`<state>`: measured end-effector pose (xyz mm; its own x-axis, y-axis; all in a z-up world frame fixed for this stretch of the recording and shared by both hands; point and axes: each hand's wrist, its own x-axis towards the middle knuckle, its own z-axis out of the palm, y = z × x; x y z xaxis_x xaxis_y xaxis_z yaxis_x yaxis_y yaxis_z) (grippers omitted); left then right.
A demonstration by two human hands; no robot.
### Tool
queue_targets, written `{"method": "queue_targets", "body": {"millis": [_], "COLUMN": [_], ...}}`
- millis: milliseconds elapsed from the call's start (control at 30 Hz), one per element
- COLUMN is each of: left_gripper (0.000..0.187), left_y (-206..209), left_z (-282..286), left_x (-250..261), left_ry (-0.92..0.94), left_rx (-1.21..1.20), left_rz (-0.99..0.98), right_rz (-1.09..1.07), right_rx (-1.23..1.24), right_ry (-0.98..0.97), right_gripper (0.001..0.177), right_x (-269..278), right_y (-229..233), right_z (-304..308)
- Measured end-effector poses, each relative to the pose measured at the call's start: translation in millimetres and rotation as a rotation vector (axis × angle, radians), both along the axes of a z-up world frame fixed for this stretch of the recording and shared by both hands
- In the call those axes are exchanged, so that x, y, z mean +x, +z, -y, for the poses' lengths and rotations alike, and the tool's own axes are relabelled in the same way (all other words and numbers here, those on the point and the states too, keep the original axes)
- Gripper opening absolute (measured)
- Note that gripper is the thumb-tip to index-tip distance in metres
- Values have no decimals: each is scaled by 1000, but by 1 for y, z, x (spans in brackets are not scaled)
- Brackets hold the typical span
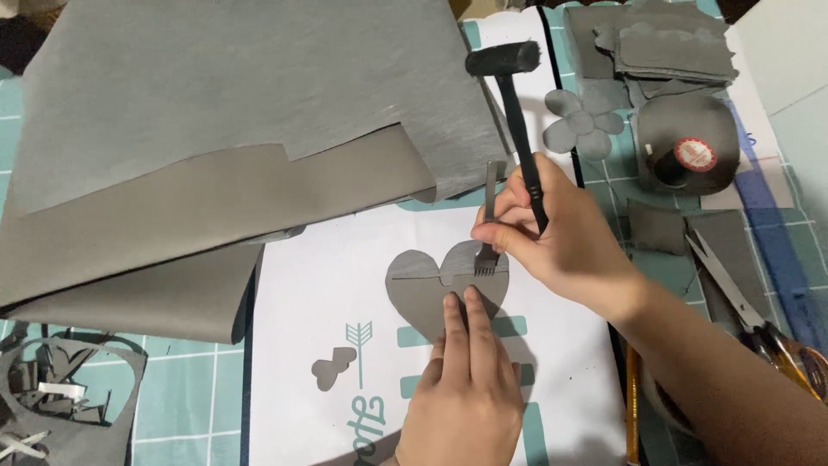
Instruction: The person uses a multi-prong leather punch and a mallet to create a series of holes along the edge of a heart-shaped leather piece for stitching.
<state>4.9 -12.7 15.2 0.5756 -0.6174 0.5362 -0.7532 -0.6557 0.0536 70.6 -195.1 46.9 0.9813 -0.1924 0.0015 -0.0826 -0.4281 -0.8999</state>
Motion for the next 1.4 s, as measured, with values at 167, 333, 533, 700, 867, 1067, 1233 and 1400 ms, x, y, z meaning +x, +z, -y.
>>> {"method": "queue_targets", "body": {"millis": [167, 333, 533, 700, 867, 1067, 1233, 1400], "left_gripper": [33, 35, 37, 34, 35, 36, 37, 42], "left_y": [0, -9, -19, -21, -25, -33, -37, -35], "left_z": [-1, -1, -5, -5, -5, -4, -3, -5], "left_x": [0, -1, -1, 1, 4, 3, 3, 4], "left_ry": [1, -5, -44, -63, -105, -96, -95, -89], "left_rx": [24, 50, 107, 84, 99, 137, 159, 185], "left_rz": [15, -9, 7, 22, 27, -5, -4, 6], "right_rz": [-55, -24, -45, 90, 242, 145, 81, 255], "right_rx": [-34, -42, -160, -258, -324, -362, -342, -384], "right_ry": [-25, -22, -13, 42, 196, 153, 134, 167], "right_gripper": [47, 46, 46, 37, 45, 37, 35, 32], "right_x": [-1, -4, -11, -12, -15, -1, 0, -8], "right_y": [10, 13, 24, 19, 19, 7, 8, -1], "right_z": [-2, -6, -13, -7, -5, 3, 2, 2]}}
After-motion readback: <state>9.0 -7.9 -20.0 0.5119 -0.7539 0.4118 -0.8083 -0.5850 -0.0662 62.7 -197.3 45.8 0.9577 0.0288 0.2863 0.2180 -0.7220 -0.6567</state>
